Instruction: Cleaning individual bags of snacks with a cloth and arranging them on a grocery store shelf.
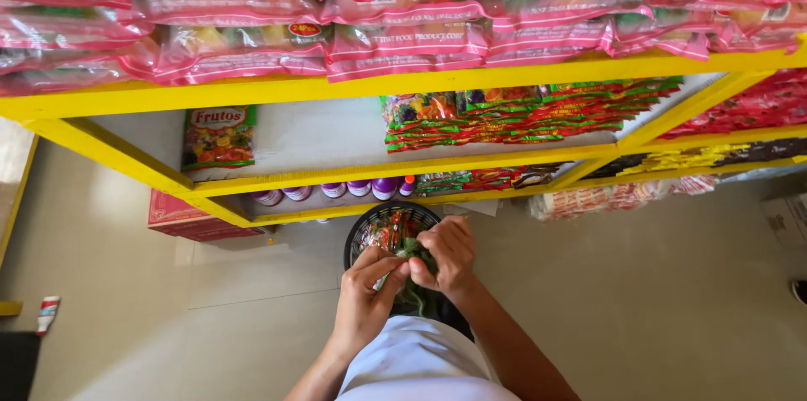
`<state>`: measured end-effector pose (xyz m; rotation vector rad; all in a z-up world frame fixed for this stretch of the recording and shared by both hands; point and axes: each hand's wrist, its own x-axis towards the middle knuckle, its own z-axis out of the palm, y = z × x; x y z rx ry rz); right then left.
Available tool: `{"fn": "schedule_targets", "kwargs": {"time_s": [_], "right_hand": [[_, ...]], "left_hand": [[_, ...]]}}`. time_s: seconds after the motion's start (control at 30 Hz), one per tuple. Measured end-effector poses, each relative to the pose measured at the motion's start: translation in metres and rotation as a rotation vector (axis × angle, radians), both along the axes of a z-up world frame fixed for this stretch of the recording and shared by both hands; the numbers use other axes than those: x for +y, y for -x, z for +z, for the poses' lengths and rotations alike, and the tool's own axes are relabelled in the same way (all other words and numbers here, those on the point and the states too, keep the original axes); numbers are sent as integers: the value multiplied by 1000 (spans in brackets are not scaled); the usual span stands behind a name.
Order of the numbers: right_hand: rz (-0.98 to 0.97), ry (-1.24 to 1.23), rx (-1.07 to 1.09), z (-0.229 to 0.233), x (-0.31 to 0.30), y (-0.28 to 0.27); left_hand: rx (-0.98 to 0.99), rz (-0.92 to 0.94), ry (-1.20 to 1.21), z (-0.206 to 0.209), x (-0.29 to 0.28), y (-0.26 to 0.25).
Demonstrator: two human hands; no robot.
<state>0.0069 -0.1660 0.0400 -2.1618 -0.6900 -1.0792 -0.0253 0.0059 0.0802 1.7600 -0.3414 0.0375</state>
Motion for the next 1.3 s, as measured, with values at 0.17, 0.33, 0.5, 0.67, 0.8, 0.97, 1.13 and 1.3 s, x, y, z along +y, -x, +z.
{"fn": "schedule_targets", "kwargs": {"time_s": [0.17,0.33,0.5,0.67,0.8,0.97,1.13,1.3], "right_hand": [[37,-90,-4,-13,-18,-19],[246,-210,13,23,-17,-26],[217,-286,84,36,-20,-32],[85,-247,180,41,2,-24],[247,-104,284,50,28,-8],[249,-131,282,25,32,-23],[270,-221,293,22,32,-35],[263,-366,392,40,32,-38]], "left_hand": [[13,17,50,7,6,4],[89,-183,202,1,25,-1],[9,-363,-8,-3,25,-3],[178,-230,41,0,19,5],[114,-121,-113,-28,21,9],[118,-57,-240,-4,29,13],[144,-58,-159,6,31,17],[316,-156,-27,13,36,21]]}}
